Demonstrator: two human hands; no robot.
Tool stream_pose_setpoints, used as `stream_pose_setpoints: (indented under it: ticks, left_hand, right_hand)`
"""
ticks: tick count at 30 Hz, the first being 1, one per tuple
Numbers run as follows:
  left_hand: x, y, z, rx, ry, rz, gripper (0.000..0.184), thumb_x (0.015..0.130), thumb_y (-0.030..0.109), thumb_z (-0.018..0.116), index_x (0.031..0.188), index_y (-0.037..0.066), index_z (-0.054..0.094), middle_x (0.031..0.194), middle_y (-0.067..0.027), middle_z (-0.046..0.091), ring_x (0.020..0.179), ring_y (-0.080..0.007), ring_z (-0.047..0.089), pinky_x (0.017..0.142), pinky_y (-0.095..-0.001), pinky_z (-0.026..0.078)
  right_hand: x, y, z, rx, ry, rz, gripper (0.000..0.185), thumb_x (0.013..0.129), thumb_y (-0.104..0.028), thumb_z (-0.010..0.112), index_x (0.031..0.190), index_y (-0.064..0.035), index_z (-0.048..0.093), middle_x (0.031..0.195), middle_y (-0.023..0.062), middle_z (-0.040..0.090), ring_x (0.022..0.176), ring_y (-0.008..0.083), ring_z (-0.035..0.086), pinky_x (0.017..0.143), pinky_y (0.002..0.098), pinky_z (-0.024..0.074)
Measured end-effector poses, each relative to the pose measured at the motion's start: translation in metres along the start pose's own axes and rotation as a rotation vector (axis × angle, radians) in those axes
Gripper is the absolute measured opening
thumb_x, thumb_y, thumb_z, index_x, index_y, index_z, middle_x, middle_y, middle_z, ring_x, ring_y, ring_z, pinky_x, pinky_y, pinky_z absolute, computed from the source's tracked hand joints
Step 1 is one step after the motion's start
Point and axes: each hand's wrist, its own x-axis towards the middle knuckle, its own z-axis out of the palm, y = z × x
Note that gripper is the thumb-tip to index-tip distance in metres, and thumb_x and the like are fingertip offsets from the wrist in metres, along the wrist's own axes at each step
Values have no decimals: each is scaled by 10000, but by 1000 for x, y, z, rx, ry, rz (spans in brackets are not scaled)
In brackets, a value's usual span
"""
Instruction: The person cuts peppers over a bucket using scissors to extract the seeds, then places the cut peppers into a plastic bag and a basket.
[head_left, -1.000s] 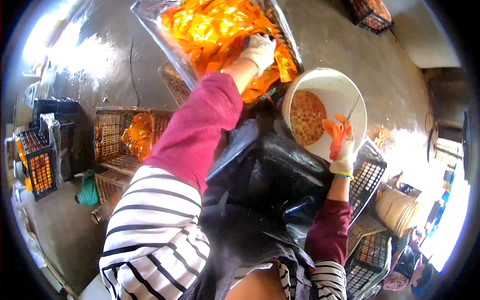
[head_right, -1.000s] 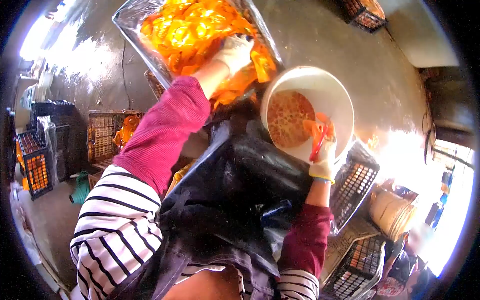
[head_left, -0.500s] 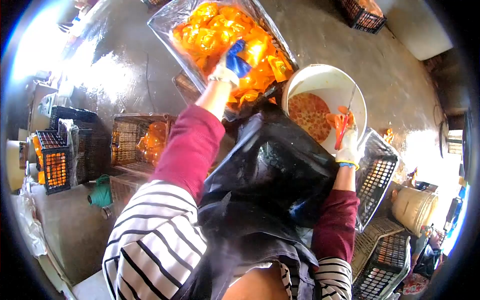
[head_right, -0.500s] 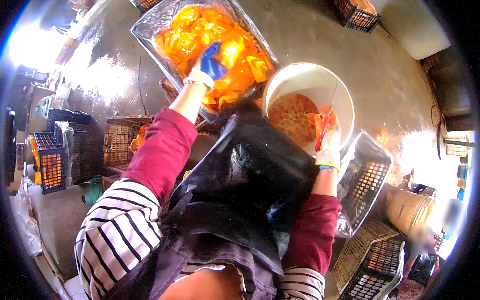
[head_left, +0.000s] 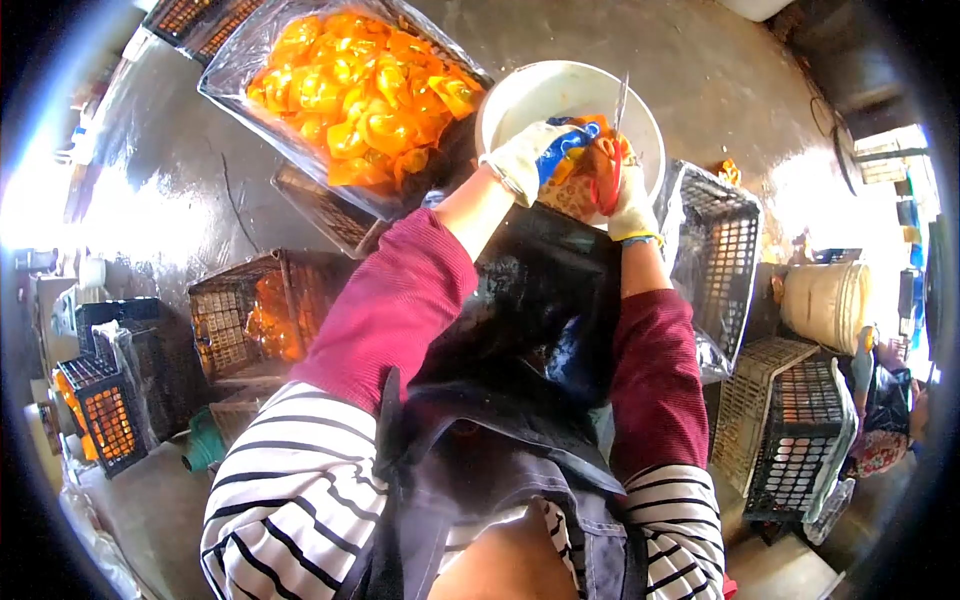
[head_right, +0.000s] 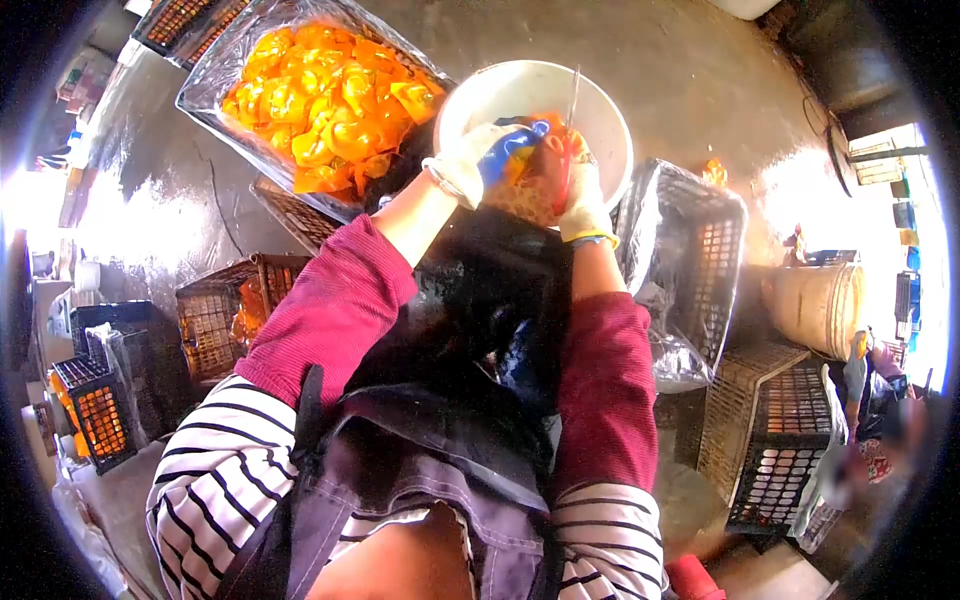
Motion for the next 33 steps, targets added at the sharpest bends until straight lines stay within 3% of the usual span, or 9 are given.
stream_pose_setpoints:
  ticks: [4, 6, 9, 12, 17, 20, 25, 29, 33]
  left_hand:
    - [6, 11, -1, -805, 417, -371, 283, 882, 76, 535, 1161, 52, 577, 1133, -61, 612, 1042, -170, 585, 897, -300, 472]
    - [49, -91, -23, -980, 309, -16, 347, 906, 199, 562, 1185, -6, 563, 1109, -94, 612, 1039, -183, 565, 893, -265, 442]
    - [24, -36, -31, -720, 669, -256, 444, 927, 323, 522, 1212, -16, 546, 1112, -123, 624, 1025, -204, 588, 862, -287, 455]
    - [26, -37, -44, -731, 719, -213, 529, 930, 418, 480, 1213, -24, 542, 1138, -142, 617, 1029, -216, 586, 862, -301, 450]
    - [16, -14, -43, -10, 625, -288, 565, 983, 455, 283, 1164, 0, 564, 1066, -199, 641, 1051, -274, 599, 877, -357, 454]
    - [10, -7, -40, -13, 579, -141, 530, 982, 434, 324, 1158, 2, 575, 1068, -155, 652, 1029, -238, 608, 863, -336, 462]
    - [18, -23, -40, -778, 528, -171, 442, 958, 356, 460, 1227, 15, 537, 1104, -99, 633, 1014, -182, 603, 870, -284, 471]
    - [13, -11, -39, -505, 539, -44, 472, 960, 367, 450, 1217, -16, 550, 1153, -124, 627, 1059, -209, 592, 906, -285, 454]
    - [7, -3, -41, -203, 528, -109, 471, 962, 374, 446, 1218, -8, 550, 1157, -124, 621, 1067, -206, 589, 907, -286, 454]
  right_hand:
    - [21, -1, -22, -86, -183, -47, 225, 941, -178, 527, 1134, -67, 561, 1007, 24, 621, 881, 133, 592, 745, 251, 494]
    - [37, 8, -34, -272, -260, -124, 232, 924, -200, 558, 1126, -87, 569, 978, 17, 627, 840, 122, 587, 690, 251, 482]
    - [50, 26, -45, -538, -360, -249, 247, 899, -234, 603, 1115, -118, 581, 934, 6, 636, 779, 107, 579, 606, 252, 464]
    - [42, 28, -41, -678, -472, -123, 282, 882, -194, 624, 1147, -129, 553, 939, 16, 643, 811, 117, 581, 655, 261, 465]
    - [20, 19, -18, -726, -626, -40, 367, 864, -153, 637, 1204, -95, 510, 1010, 42, 629, 912, 138, 591, 736, 301, 502]
    - [16, 21, -14, -700, -669, -57, 401, 849, -138, 654, 1216, -75, 503, 1042, 50, 608, 956, 140, 589, 765, 303, 507]
    - [-4, 3, 2, -690, -591, 87, 424, 854, -151, 653, 1237, -64, 494, 1057, 55, 586, 880, 141, 614, 707, 256, 520]
    - [17, 31, -8, -704, -705, -271, 377, 878, -200, 625, 1212, -66, 513, 1004, 76, 608, 710, 131, 622, 548, 223, 503]
    - [-8, 9, 6, -546, -554, 91, 304, 894, -264, 602, 1127, -75, 556, 829, 93, 653, 548, 114, 586, 467, 212, 456]
